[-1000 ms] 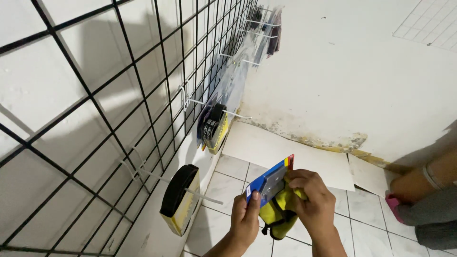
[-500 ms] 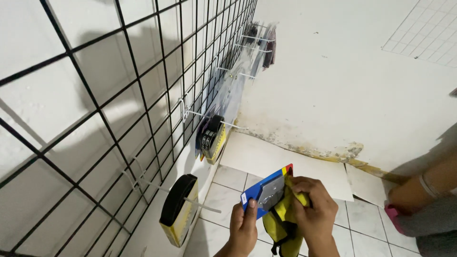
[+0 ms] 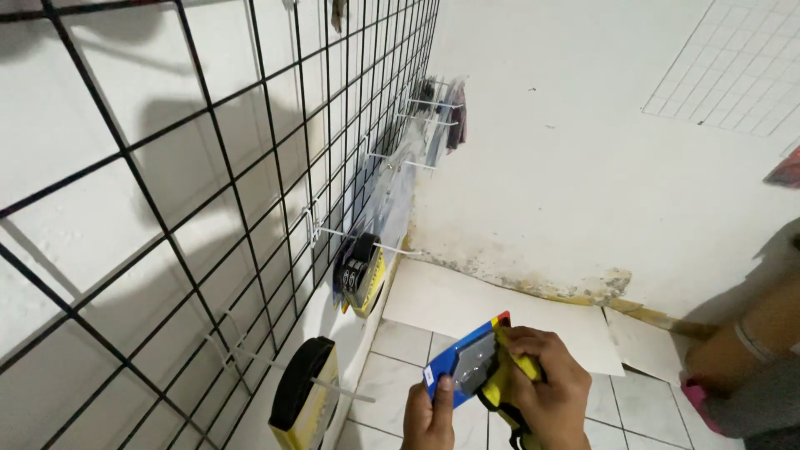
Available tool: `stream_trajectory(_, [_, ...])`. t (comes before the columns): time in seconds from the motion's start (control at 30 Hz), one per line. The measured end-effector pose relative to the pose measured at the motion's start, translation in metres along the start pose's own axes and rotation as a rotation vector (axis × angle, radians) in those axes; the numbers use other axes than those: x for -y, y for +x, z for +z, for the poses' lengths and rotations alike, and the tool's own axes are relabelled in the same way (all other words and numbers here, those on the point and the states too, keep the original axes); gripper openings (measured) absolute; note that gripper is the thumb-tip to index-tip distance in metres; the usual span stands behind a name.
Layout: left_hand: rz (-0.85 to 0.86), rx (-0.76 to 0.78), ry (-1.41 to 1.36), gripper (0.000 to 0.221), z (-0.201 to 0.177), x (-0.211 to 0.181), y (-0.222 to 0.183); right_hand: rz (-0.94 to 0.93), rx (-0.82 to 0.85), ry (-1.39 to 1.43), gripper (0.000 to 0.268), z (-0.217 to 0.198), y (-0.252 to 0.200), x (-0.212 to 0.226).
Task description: The person wipes the front and back of a small packaged item with a yellow cloth, then flips it over to wipe the other side. The person continues to wipe the package thoroughly on all visible sides.
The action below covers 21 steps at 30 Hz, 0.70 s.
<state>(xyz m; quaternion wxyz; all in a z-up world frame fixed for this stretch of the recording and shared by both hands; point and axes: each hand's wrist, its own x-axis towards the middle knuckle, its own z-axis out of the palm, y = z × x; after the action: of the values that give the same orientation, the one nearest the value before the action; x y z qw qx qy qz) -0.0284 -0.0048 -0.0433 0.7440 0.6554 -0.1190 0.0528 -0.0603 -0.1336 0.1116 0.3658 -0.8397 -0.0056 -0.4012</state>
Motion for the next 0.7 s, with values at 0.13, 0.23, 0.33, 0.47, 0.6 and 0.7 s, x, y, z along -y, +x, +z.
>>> stream_trajectory(0.13, [0.002,-0.101,0.078,0.040,0.013,0.014,-0.008,0.062,-0.045,0.082,0.025,0.000,0.007,-0.002])
stream_trajectory(0.23, [0.075,-0.098,0.064,0.035,0.008,-0.003,0.005,0.053,-0.034,0.097,0.021,0.005,0.006,-0.011])
stream_trajectory(0.33, [0.191,0.066,0.025,0.035,-0.001,-0.035,0.019,0.079,-0.042,0.124,0.020,0.011,0.016,-0.018])
stream_trajectory(0.47, [0.198,0.106,0.052,0.037,-0.001,-0.034,0.024,0.085,-0.059,0.160,0.026,0.015,0.015,-0.029])
stream_trajectory(0.6, [0.193,0.205,0.007,0.033,-0.001,-0.043,0.034,0.050,-0.080,0.091,0.018,0.015,0.024,-0.038])
stream_trajectory(0.7, [0.151,0.222,-0.014,0.035,0.007,-0.038,0.039,0.106,-0.122,0.157,0.024,0.015,0.032,-0.054])
